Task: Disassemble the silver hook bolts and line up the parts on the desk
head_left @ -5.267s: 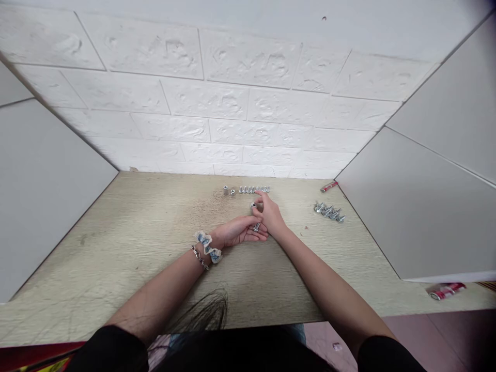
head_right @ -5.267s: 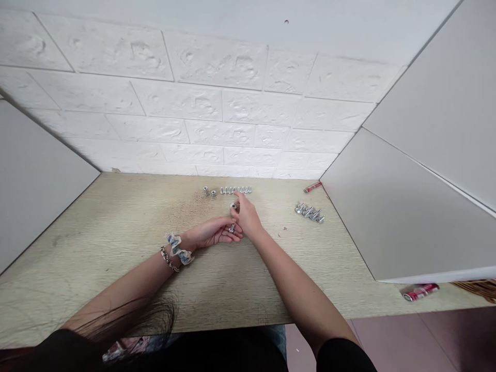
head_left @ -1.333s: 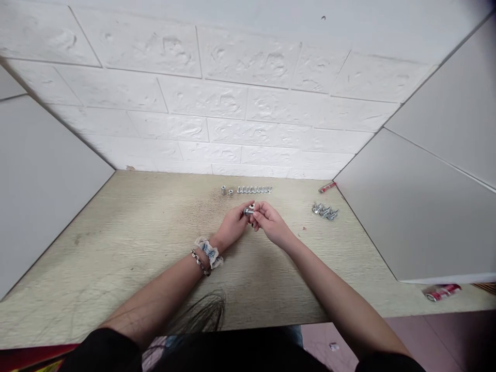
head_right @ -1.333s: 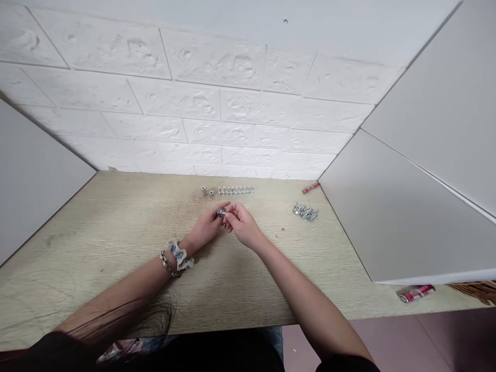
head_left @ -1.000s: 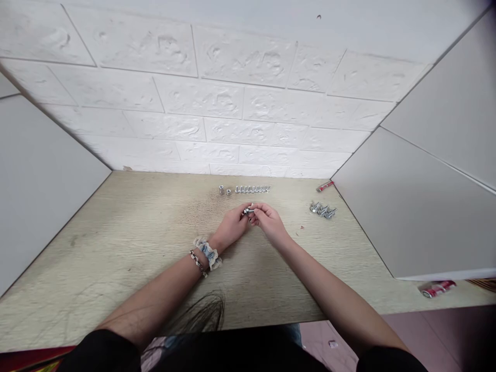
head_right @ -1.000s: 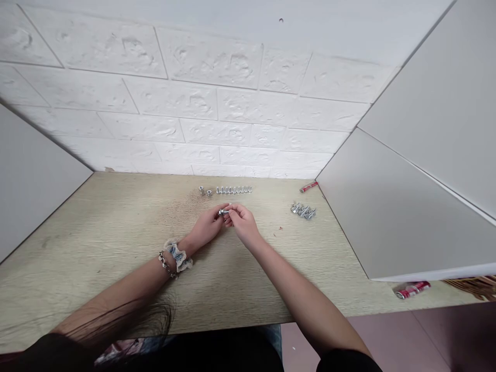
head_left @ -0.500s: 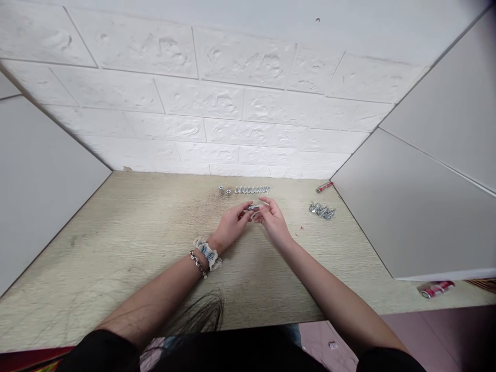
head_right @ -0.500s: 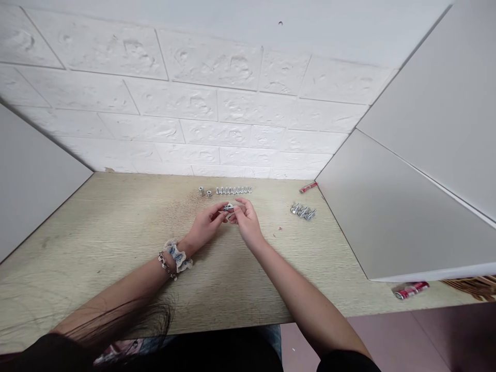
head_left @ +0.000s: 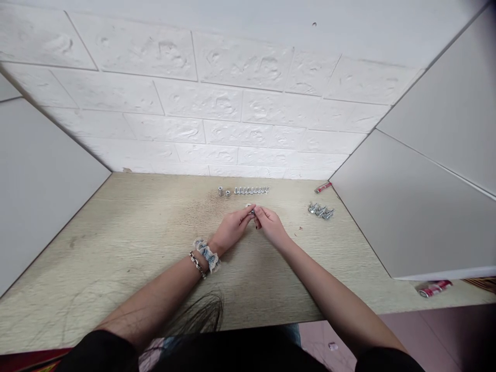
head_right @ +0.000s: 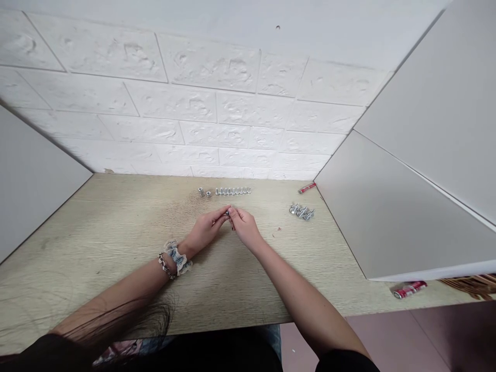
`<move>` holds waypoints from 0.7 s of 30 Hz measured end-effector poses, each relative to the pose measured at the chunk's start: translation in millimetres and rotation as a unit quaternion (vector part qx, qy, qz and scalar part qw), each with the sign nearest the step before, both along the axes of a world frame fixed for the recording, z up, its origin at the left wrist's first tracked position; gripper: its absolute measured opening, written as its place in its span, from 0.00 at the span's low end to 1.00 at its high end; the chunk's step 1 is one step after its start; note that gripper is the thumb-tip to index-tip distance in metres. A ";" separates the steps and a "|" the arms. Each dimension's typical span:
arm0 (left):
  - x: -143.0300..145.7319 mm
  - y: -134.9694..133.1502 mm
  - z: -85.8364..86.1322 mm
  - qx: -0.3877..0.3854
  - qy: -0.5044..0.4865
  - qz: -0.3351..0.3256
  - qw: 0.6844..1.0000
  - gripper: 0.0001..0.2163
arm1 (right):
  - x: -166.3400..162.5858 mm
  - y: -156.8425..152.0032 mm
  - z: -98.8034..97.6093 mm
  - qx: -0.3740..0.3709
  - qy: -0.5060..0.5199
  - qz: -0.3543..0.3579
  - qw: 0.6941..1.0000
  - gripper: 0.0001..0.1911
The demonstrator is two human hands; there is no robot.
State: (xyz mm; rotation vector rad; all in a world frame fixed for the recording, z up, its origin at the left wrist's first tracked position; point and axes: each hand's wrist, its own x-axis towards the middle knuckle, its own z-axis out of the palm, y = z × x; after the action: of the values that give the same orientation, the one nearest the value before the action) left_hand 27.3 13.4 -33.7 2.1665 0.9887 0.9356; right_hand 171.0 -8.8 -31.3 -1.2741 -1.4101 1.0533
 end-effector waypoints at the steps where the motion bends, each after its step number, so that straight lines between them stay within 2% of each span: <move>1: -0.1 0.4 -0.6 -0.001 -0.002 0.001 1.000 0.18 | 0.0 -0.5 0.2 0.003 -0.011 -0.002 1.000 0.22; 5: 0.0 1.8 -4.4 0.008 -0.011 0.004 1.000 0.18 | -0.9 -2.6 2.6 0.003 -0.024 -0.010 1.000 0.13; 9: 0.7 1.2 -4.5 0.019 -0.010 -0.003 1.000 0.17 | -3.1 -3.4 4.4 -0.013 0.029 -0.008 0.999 0.06; 12: 1.2 -0.8 -1.2 0.016 -0.014 0.005 1.000 0.16 | -4.4 -3.9 4.0 -0.012 0.044 -0.025 0.999 0.08; 16: 1.8 -4.4 1.7 0.014 -0.015 0.002 1.000 0.16 | -3.2 -4.1 3.2 -0.010 0.004 -0.056 0.998 0.18; 19: 2.0 -5.4 1.9 0.017 -0.006 -0.005 1.000 0.16 | -1.6 -3.1 2.7 -0.026 0.006 -0.029 0.999 0.21; 21: 1.8 -4.5 2.3 0.017 -0.011 0.000 1.000 0.16 | -1.7 -2.0 2.2 -0.020 0.015 -0.018 1.000 0.19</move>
State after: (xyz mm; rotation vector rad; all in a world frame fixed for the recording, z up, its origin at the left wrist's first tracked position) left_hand 29.1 8.9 -31.4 2.1804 0.9688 0.9811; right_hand 169.3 -10.8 -29.1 -1.3033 -1.3449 1.0768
